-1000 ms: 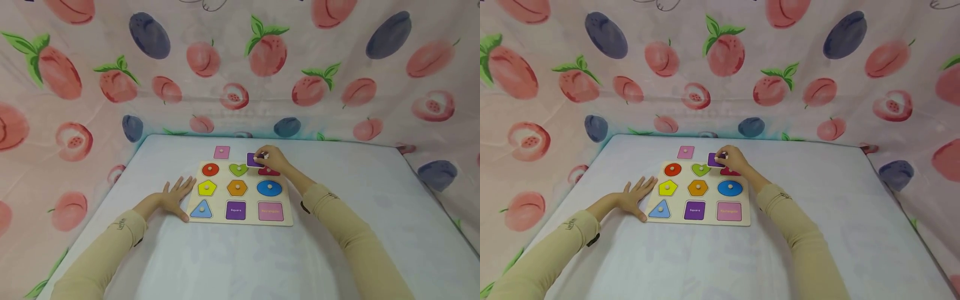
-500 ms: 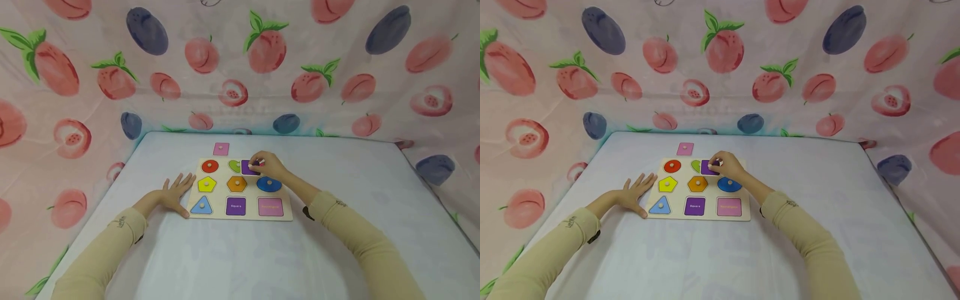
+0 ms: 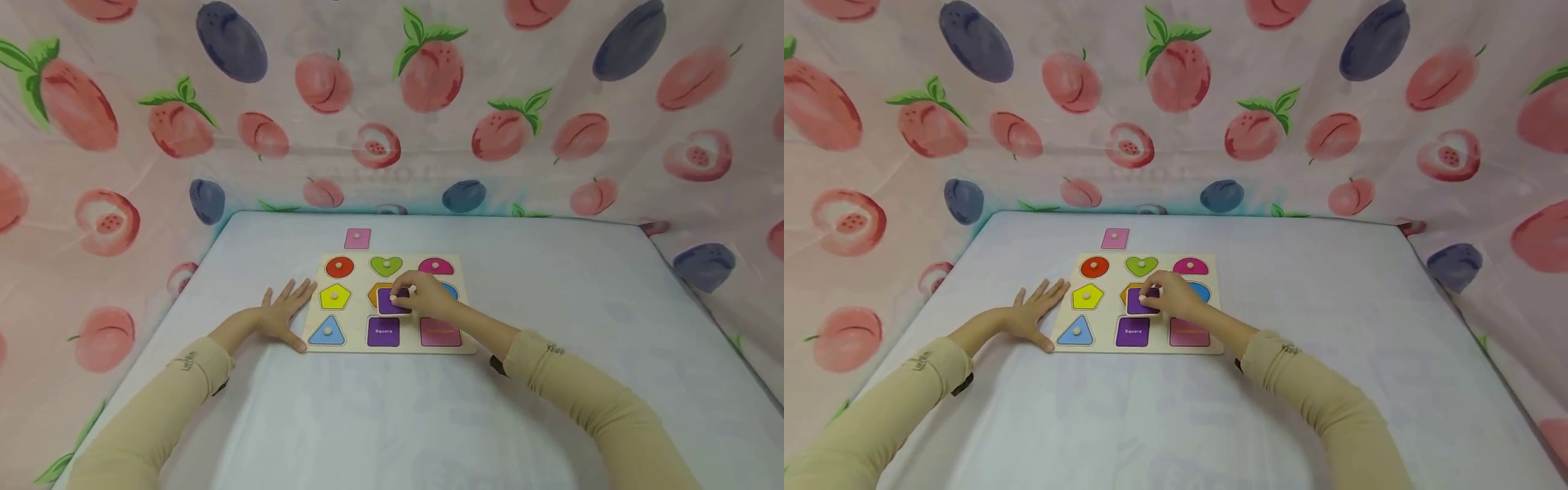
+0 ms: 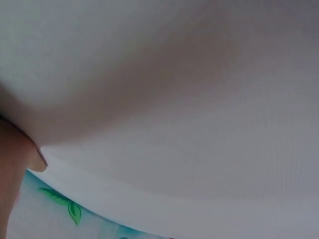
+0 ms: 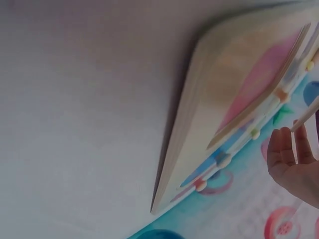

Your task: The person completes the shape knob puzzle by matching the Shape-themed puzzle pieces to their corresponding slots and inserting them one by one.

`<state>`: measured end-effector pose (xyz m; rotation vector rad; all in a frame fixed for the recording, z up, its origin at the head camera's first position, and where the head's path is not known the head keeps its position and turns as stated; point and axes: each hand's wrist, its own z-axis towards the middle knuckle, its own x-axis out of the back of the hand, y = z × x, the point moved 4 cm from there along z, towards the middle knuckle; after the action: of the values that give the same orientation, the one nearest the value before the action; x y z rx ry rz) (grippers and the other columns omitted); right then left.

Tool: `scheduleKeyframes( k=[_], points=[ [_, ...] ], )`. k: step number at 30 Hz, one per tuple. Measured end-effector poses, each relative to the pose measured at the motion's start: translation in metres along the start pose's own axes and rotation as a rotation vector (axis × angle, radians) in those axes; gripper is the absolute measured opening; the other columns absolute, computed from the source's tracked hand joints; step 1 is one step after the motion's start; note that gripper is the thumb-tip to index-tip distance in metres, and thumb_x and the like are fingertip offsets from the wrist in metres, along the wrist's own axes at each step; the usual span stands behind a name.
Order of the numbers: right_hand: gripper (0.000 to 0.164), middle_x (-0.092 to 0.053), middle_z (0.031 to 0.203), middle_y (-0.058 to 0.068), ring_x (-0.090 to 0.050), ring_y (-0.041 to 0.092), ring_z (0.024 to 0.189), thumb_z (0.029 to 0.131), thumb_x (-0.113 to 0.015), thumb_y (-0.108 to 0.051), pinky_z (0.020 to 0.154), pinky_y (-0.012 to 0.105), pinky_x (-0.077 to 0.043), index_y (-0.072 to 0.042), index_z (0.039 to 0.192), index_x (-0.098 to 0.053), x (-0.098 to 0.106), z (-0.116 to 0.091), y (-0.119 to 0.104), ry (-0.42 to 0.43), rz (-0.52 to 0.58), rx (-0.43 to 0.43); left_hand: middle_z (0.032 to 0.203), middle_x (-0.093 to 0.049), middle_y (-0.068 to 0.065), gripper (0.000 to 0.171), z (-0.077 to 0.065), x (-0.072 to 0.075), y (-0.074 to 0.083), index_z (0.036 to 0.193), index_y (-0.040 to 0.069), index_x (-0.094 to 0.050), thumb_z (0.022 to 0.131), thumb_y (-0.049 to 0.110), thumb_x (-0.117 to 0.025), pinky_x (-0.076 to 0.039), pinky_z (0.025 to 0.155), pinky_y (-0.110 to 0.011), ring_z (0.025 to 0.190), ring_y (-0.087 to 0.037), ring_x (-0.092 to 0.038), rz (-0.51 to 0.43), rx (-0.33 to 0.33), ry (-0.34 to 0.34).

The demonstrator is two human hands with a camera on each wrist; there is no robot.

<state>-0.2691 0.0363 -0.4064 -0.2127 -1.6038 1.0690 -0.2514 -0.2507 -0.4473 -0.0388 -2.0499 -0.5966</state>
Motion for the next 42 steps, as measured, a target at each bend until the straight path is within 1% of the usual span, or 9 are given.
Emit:
scheduleKeyframes(
  k=[4,10,12,17,19,23,32,37,42],
  points=[
    [0.007,-0.067,0.106,0.005,-0.056,0.019,0.1,0.086,-0.069,-0.016,0.09,0.037,-0.049,-0.011,0.09,-0.068,-0.009,-0.006,-0.002,-0.027,-0.026,-0.027,0.159,0.009,-0.016,0.131,-0.001,0.001,0.002,0.151,0.011,0.003,0.061,0.055,-0.081,0.015,0.104,-0.071,0.143,-0.043,0.016,0.038,-0.006,0.02],
    [0.006,-0.069,0.103,0.004,-0.059,0.022,0.106,0.084,-0.071,-0.015,0.099,0.039,-0.046,-0.011,0.087,-0.068,-0.018,-0.013,-0.008,-0.049,-0.086,0.012,0.159,0.0,-0.016,0.131,-0.002,0.006,0.01,0.152,0.011,-0.004,0.057,0.057,-0.081,0.003,0.104,-0.074,0.143,-0.045,0.006,0.105,0.014,0.025],
    [0.007,-0.069,0.097,0.003,-0.059,0.02,0.1,0.084,-0.071,-0.016,0.095,0.036,-0.048,-0.011,0.087,-0.068,-0.021,-0.015,-0.011,-0.061,-0.112,0.034,0.159,-0.001,-0.016,0.131,-0.002,0.009,0.013,0.152,0.01,-0.005,0.057,0.058,-0.081,-0.002,0.103,-0.076,0.143,-0.046,0.004,0.136,0.031,0.013],
    [0.006,-0.068,0.089,0.001,-0.054,0.014,0.087,0.084,-0.071,-0.016,0.081,0.027,-0.046,-0.01,0.086,-0.068,-0.028,-0.02,-0.017,-0.075,-0.122,0.025,0.159,-0.003,-0.017,0.132,-0.003,0.015,0.016,0.152,0.009,-0.005,0.056,0.059,-0.081,-0.011,0.1,-0.077,0.142,-0.049,0.001,0.194,0.058,-0.003],
    [0.005,-0.067,0.089,0.0,-0.052,0.013,0.085,0.084,-0.071,-0.016,0.077,0.024,-0.044,-0.011,0.085,-0.069,-0.03,-0.022,-0.018,-0.077,-0.114,0.012,0.159,-0.002,-0.016,0.132,-0.003,0.016,0.017,0.152,0.009,-0.004,0.057,0.059,-0.081,-0.011,0.1,-0.078,0.142,-0.049,0.002,0.194,0.061,-0.01],
    [0.006,-0.067,0.089,-0.001,-0.051,0.012,0.083,0.085,-0.07,-0.017,0.072,0.022,-0.043,-0.011,0.086,-0.07,-0.034,-0.024,-0.019,-0.085,-0.133,0.036,0.159,0.003,-0.017,0.134,-0.002,0.013,0.017,0.152,0.009,-0.001,0.057,0.059,-0.081,-0.007,0.1,-0.078,0.141,-0.05,0.005,0.166,0.067,-0.035],
    [0.007,-0.066,0.079,0.001,-0.052,0.016,0.083,0.084,-0.071,-0.014,0.085,0.033,-0.046,-0.008,0.082,-0.07,-0.035,-0.023,-0.018,-0.03,-0.207,0.047,0.159,0.002,-0.017,0.133,0.001,0.012,0.025,0.152,0.009,-0.001,0.058,0.058,-0.081,-0.007,0.1,-0.078,0.141,-0.051,0.005,0.161,0.071,-0.038],
    [0.008,-0.063,0.073,-0.002,-0.049,0.014,0.078,0.084,-0.071,-0.015,0.077,0.029,-0.042,-0.011,0.078,-0.068,-0.039,-0.02,-0.019,-0.06,-0.279,0.07,0.158,0.001,-0.021,0.132,0.0,0.013,0.029,0.151,0.006,-0.002,0.059,0.054,-0.083,-0.011,0.099,-0.079,0.14,-0.053,0.003,0.173,0.094,-0.056],
    [0.006,-0.064,0.078,-0.002,-0.049,0.015,0.083,0.084,-0.071,-0.015,0.08,0.03,-0.043,-0.01,0.081,-0.069,-0.04,-0.019,-0.022,-0.074,-0.299,0.052,0.158,-0.001,-0.022,0.134,0.0,0.014,0.031,0.151,0.004,-0.003,0.057,0.053,-0.084,-0.013,0.099,-0.079,0.14,-0.053,0.002,0.184,0.101,-0.059]
  ],
)
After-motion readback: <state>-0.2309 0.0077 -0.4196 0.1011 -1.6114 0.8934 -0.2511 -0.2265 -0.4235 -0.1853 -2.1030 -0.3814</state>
